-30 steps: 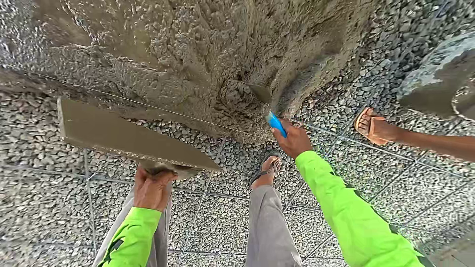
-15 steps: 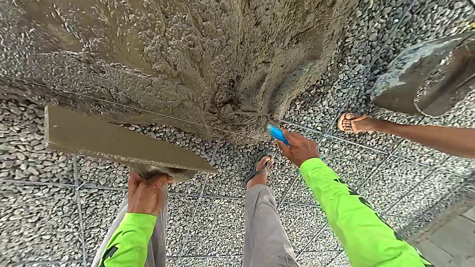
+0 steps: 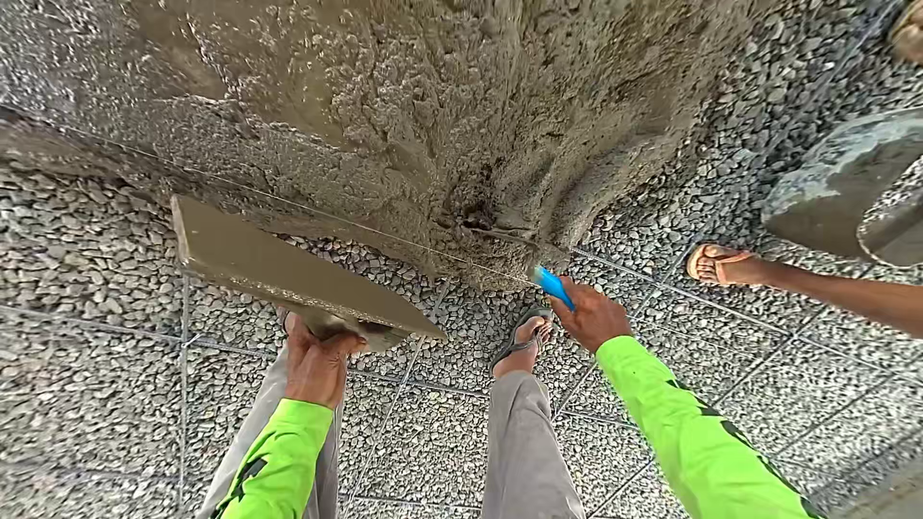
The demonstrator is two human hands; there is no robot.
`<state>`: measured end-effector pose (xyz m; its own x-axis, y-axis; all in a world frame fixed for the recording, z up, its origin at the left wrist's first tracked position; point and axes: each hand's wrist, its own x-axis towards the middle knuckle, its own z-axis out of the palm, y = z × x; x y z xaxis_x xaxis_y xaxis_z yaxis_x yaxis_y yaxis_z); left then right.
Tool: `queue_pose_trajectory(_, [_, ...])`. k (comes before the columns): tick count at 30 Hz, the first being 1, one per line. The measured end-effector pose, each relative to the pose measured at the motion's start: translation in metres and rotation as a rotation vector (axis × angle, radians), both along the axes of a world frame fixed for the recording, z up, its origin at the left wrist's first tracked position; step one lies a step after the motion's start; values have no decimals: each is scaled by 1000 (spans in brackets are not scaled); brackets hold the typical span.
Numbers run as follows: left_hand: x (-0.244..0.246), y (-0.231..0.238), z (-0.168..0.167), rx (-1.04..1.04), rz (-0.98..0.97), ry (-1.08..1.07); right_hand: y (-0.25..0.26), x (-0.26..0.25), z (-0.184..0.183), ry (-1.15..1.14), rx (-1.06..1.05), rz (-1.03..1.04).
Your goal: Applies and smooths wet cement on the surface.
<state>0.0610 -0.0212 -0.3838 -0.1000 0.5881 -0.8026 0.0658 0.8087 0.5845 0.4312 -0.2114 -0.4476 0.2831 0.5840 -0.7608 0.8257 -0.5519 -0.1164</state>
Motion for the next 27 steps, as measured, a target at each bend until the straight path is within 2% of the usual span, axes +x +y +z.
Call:
queue_pose_trajectory(3, [3, 7, 1, 14, 26, -9, 23, 17, 3, 27, 114, -127])
queue_pose_trajectory(6, [2, 9, 2, 14, 57, 9, 77, 43, -4, -3, 105, -440])
queue_pose_trajectory(9, [-1, 14, 2, 23, 71, 18, 130, 78, -40, -38, 133, -803])
queue_pose_trajectory(11, [-3, 18, 3, 25, 89, 17, 165, 92, -63, -63, 189, -933])
queue_pose_trajectory(13, [-6, 22, 3, 31, 109, 15, 195, 92, -82, -101, 218, -891])
queue_pose_trajectory(17, [-15, 27, 5, 27, 131, -3, 223, 44, -94, -115, 237, -654])
queue_pose_trajectory(22, [-21, 39, 12, 8, 159, -25, 203, -1, -67, -30, 205, -416])
queue_pose_trajectory(27, [-29, 44, 9, 19, 178, -16, 182, -17, -42, 17, 213, -229])
